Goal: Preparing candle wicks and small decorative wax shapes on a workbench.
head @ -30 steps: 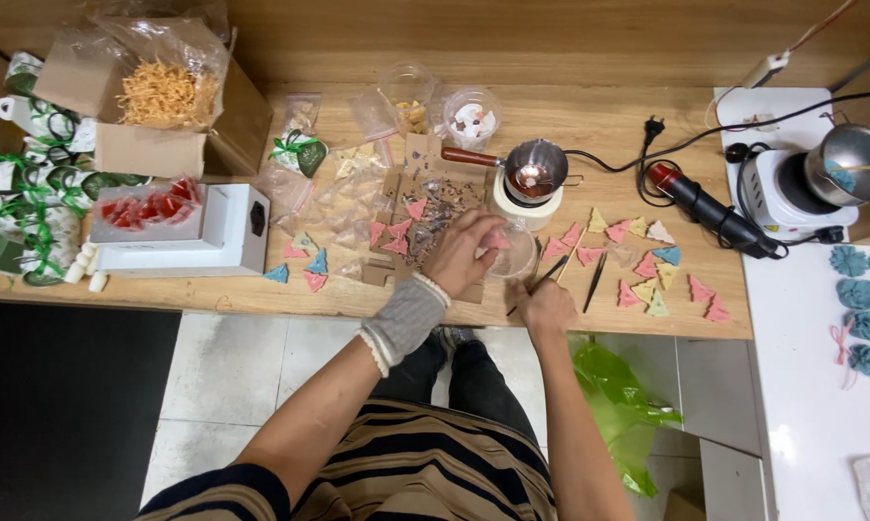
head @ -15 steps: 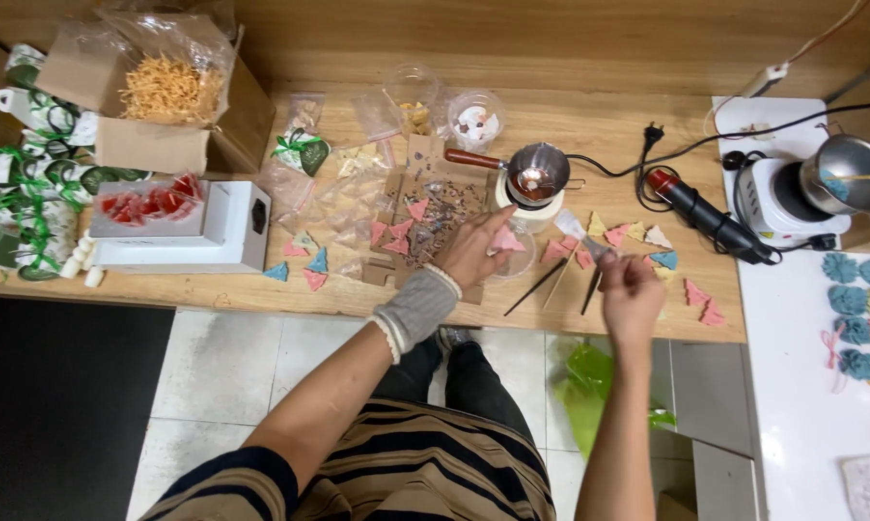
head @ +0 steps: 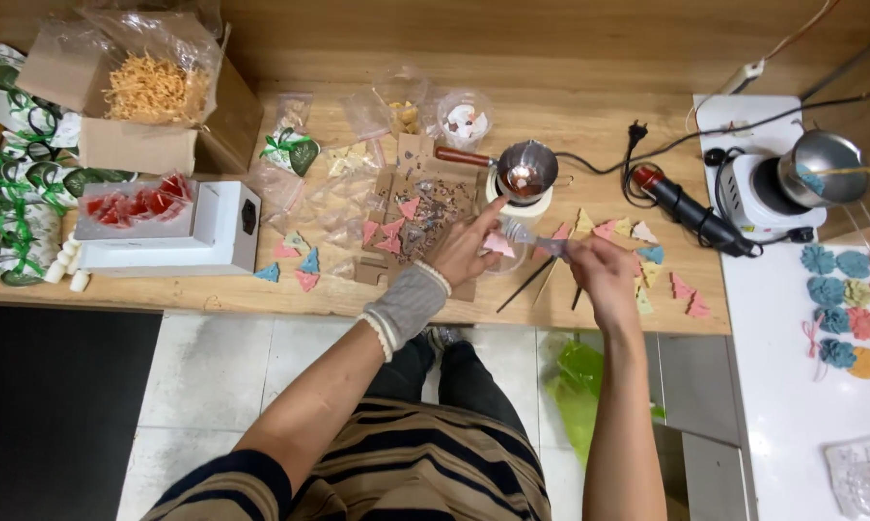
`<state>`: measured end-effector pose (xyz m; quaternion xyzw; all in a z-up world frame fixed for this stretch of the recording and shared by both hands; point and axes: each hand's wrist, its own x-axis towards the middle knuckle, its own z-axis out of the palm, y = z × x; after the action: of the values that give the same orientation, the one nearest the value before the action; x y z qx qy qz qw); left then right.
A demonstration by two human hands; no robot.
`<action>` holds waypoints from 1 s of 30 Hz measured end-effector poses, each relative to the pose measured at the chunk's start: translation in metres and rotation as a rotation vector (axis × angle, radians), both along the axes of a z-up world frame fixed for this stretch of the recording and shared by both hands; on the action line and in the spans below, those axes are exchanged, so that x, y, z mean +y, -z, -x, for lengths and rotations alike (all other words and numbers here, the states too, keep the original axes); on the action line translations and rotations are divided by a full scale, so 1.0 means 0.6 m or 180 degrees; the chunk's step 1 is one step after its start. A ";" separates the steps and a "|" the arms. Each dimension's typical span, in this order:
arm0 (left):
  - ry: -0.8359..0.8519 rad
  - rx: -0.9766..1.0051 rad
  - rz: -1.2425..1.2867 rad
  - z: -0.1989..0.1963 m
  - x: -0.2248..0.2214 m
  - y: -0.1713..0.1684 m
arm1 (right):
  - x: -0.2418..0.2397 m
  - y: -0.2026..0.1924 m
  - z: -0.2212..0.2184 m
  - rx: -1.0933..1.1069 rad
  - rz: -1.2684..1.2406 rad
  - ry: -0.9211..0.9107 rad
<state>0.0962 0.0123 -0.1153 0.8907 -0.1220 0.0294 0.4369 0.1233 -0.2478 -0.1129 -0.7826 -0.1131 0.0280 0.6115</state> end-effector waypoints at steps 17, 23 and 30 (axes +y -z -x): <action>0.0013 -0.0114 0.0083 0.010 0.003 -0.007 | 0.007 -0.016 0.025 0.0910 -0.0926 -0.0024; -0.0040 -0.0075 0.0179 0.016 -0.003 -0.021 | 0.023 0.010 0.029 0.0847 -0.0509 0.0088; -0.0121 -0.0329 0.0276 0.016 0.001 0.010 | 0.012 0.033 0.037 0.0521 0.0486 0.0392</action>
<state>0.0867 0.0128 -0.1215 0.8704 -0.1262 0.0889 0.4676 0.1009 -0.2406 -0.1324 -0.8274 -0.0121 0.0627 0.5579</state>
